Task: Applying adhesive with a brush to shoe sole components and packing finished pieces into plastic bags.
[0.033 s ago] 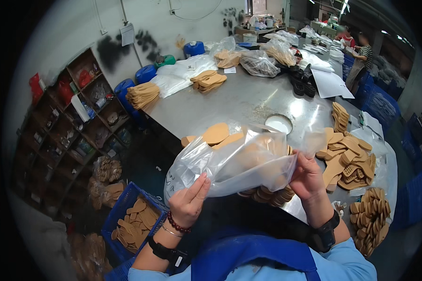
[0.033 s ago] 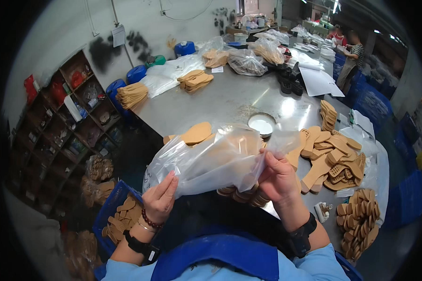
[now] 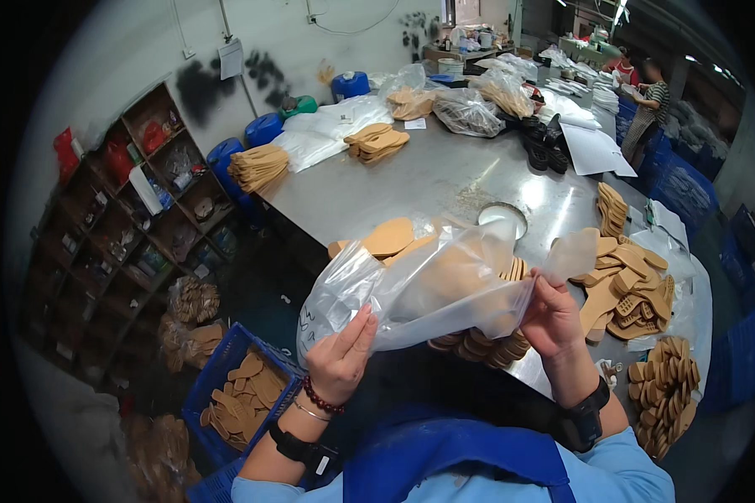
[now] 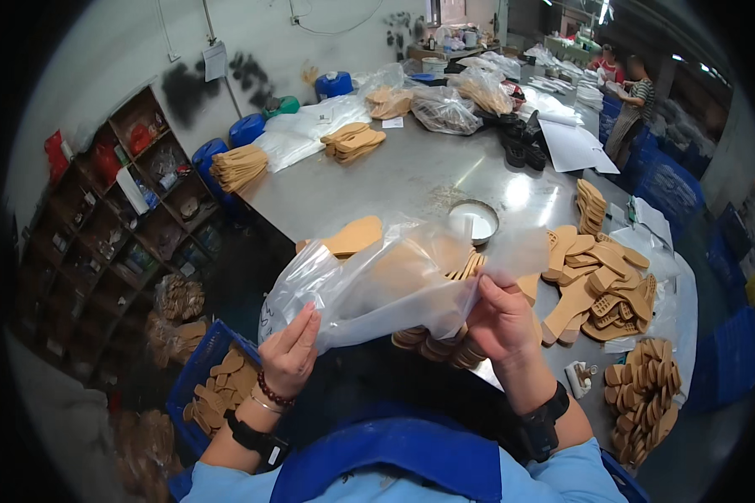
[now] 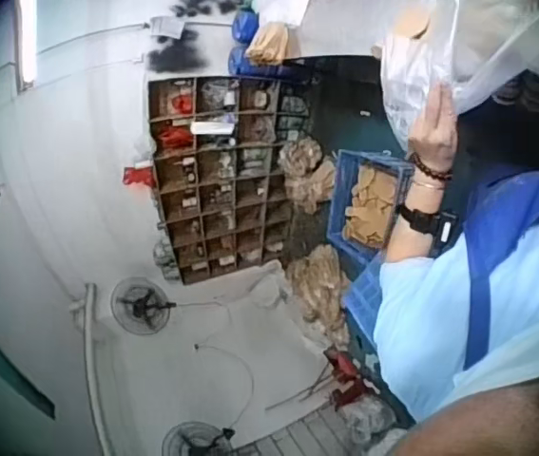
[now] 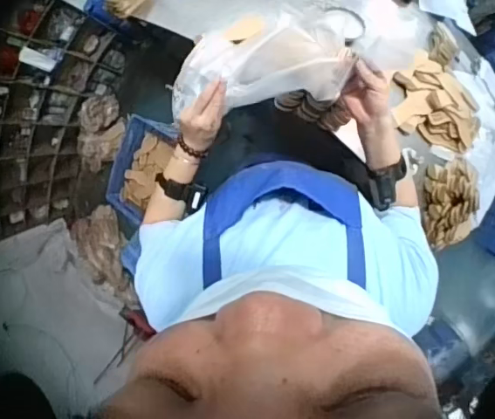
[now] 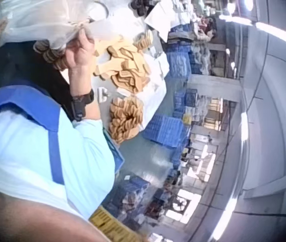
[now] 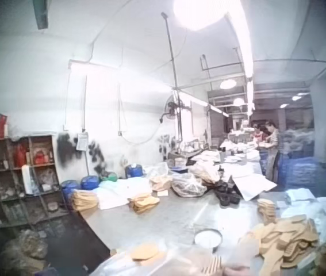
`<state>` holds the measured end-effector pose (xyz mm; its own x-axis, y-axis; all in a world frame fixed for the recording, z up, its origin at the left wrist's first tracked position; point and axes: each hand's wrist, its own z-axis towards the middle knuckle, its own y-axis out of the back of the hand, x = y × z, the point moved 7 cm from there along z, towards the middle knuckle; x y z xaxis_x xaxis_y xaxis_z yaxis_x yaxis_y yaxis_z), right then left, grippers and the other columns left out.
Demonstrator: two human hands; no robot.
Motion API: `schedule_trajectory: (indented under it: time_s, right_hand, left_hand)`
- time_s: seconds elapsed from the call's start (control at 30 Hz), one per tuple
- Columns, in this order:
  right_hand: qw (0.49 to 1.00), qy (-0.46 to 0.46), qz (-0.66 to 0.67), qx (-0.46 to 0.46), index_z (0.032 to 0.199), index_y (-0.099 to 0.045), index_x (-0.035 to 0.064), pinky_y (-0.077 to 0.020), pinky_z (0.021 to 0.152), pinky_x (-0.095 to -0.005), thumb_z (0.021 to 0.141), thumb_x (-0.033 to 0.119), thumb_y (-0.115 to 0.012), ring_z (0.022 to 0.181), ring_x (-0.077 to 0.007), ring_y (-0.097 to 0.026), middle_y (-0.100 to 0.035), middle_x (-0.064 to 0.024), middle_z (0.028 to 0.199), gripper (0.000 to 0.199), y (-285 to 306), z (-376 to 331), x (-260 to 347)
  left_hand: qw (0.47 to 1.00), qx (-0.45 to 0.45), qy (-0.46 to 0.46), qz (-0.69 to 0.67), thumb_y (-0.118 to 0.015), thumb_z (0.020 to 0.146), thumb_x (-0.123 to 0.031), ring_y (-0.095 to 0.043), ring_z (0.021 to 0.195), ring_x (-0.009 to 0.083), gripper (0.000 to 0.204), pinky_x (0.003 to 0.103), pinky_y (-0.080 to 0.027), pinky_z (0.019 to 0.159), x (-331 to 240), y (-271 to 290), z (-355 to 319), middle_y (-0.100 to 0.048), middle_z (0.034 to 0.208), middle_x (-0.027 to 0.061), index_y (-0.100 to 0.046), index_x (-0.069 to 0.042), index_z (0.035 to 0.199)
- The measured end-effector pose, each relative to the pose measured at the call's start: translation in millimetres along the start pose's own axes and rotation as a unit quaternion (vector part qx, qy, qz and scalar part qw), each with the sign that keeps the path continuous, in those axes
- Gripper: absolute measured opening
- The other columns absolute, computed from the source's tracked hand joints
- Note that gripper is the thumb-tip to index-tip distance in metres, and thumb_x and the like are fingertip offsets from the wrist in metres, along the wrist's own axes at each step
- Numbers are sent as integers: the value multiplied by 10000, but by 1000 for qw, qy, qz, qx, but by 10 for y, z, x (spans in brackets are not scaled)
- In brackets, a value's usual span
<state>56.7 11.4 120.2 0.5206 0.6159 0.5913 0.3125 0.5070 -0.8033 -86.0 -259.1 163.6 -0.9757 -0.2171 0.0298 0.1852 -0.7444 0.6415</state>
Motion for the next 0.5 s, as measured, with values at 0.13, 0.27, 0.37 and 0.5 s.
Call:
schedule_trajectory:
  time_s: [0.13, 0.27, 0.37, 0.5]
  right_hand:
    - [984, -128, 72, 104, 1406, -353, -4, -534, 807, -416, 931, 529, -521, 874, -310, -656, -665, -213, 1001, 733, 121, -184, -330]
    - [972, -192, 132, -15, 1376, -413, -26, -534, 860, -391, 797, 769, -480, 964, -308, -654, -638, -225, 1088, 986, 278, -337, -526]
    - [973, -157, -162, 51, 1322, -503, -31, -522, 886, -378, 741, 645, -669, 1022, -266, -636, -616, -178, 1186, 906, 76, -414, -458]
    - [888, -79, -448, -64, 1052, -666, -35, -511, 749, -286, 799, 114, -747, 837, -177, -654, -689, -111, 922, 304, 67, -408, -102]
  left_hand:
    - [997, -17, 48, -66, -642, 657, 74, -659, 666, 221, 624, 287, -527, 582, 162, -164, -116, -605, 1296, 114, -623, -71, 1263]
    - [987, -9, 59, -149, -657, 656, 61, -680, 708, 225, 643, 292, -540, 588, 159, -264, -100, -604, 1299, 103, -608, -80, 1281]
    - [982, 63, 37, -175, -701, 633, 32, -699, 794, 225, 613, 278, -559, 630, 97, -302, -53, -594, 1311, 112, -624, -39, 1238]
    - [985, 83, 16, -152, -731, 672, -70, -683, 744, 216, 577, 292, -564, 623, 153, -168, -18, -574, 1337, 91, -610, -43, 1235]
